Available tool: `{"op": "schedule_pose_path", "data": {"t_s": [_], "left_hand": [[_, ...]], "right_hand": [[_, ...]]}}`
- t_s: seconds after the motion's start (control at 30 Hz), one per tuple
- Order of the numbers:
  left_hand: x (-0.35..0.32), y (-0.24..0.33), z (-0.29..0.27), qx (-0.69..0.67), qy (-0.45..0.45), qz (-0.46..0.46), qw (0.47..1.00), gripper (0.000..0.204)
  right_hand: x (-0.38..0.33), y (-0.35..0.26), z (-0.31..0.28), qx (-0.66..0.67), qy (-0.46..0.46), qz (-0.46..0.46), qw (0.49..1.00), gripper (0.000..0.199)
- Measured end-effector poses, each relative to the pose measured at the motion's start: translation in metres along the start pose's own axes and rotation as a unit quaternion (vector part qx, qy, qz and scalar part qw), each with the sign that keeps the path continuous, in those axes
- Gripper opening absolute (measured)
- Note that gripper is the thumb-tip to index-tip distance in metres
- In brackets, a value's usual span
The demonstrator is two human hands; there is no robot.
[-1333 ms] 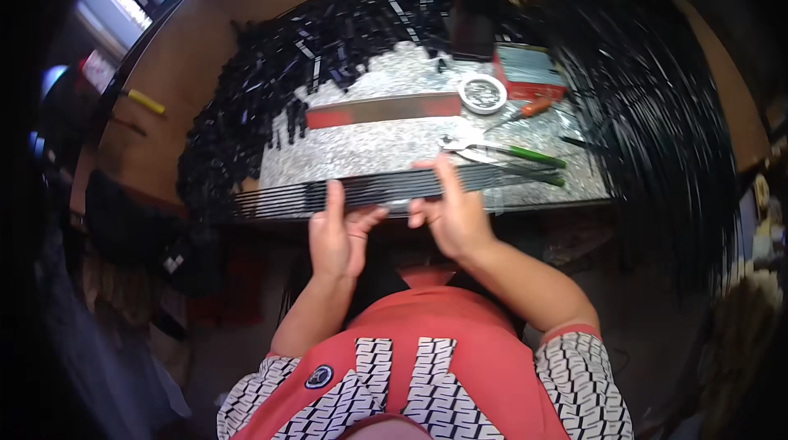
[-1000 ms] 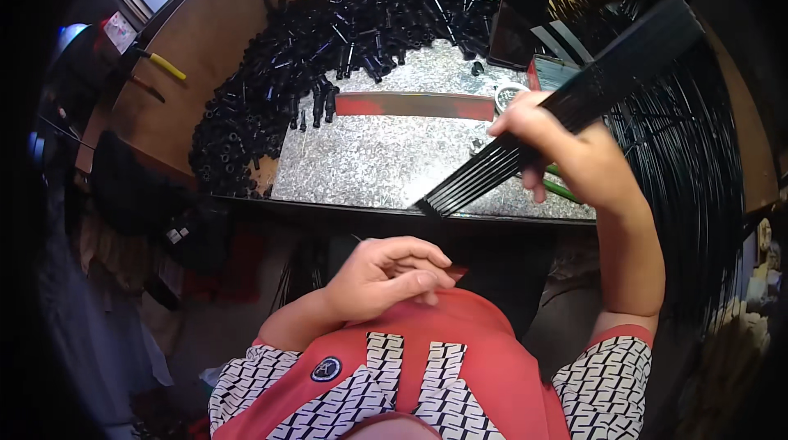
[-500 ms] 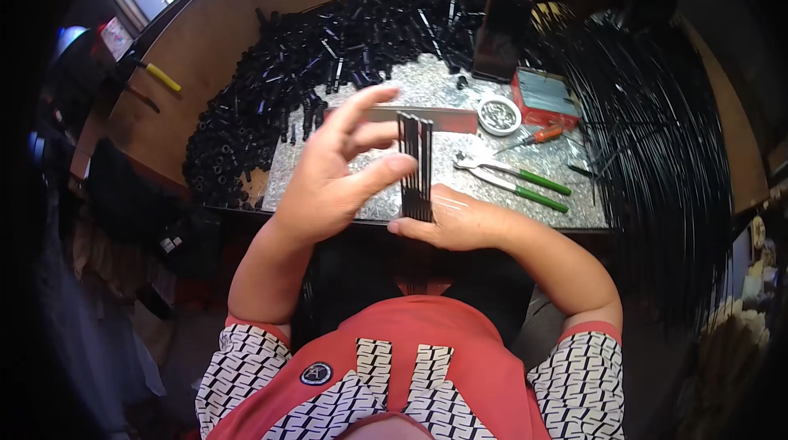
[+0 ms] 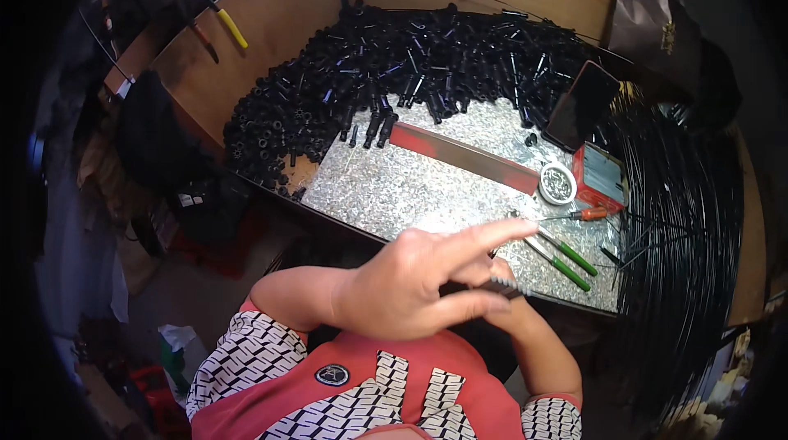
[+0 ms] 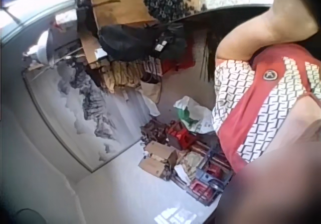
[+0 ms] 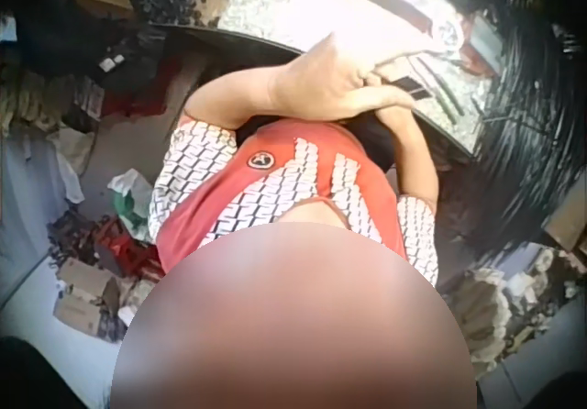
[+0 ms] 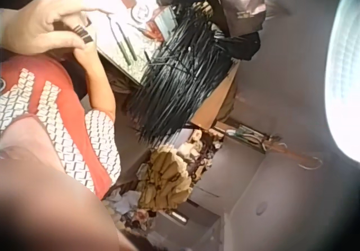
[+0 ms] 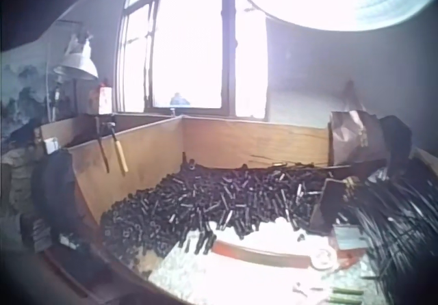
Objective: Assembling bundles of black wires by securing them with connectors or ties at a workbench.
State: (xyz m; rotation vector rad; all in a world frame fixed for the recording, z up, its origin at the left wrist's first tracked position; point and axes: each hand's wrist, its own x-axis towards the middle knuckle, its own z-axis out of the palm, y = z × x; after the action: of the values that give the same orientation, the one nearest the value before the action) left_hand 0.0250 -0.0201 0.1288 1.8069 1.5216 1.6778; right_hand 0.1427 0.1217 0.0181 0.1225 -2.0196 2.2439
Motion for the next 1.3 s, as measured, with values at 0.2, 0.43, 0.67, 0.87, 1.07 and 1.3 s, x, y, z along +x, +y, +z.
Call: {"op": "schedule_pose_path", "data": {"t_s": [0.2, 0.43, 0.67, 0.87, 1.07, 1.3], "left_hand": [[-0.032, -0.010, -0.019, 0.052, 0.091, 0.049, 0.993, 0.106], [-0.105, -0.120, -0.135, 0.583, 0.230, -0.261, 0.734, 0.028], [-0.117, -0.156, -0.163, 0.623, 0.197, -0.453, 0.607, 0.019], [-0.127, -0.159, -0.162, 0.644, 0.256, -0.424, 0.583, 0.016], [-0.092, -0.118, -0.134, 0.514, 0.329, -0.248, 0.752, 0.014], [-0.054, -0.115, -0.083, -0.093, 0.334, -0.181, 0.920, 0.013]], "right_hand": [[0.020, 0.018, 0.021, -0.235, 0.205, 0.013, 0.950, 0.017], [0.022, 0.018, 0.023, -0.143, 0.238, 0.028, 0.960, 0.018], [0.023, 0.018, 0.018, -0.194, 0.244, 0.045, 0.949, 0.020], [0.023, 0.018, 0.023, -0.177, 0.238, 0.013, 0.955, 0.021], [0.016, 0.021, 0.021, -0.124, 0.244, 0.021, 0.962, 0.021], [0.019, 0.018, 0.015, -0.155, 0.253, 0.074, 0.952, 0.015]]}}
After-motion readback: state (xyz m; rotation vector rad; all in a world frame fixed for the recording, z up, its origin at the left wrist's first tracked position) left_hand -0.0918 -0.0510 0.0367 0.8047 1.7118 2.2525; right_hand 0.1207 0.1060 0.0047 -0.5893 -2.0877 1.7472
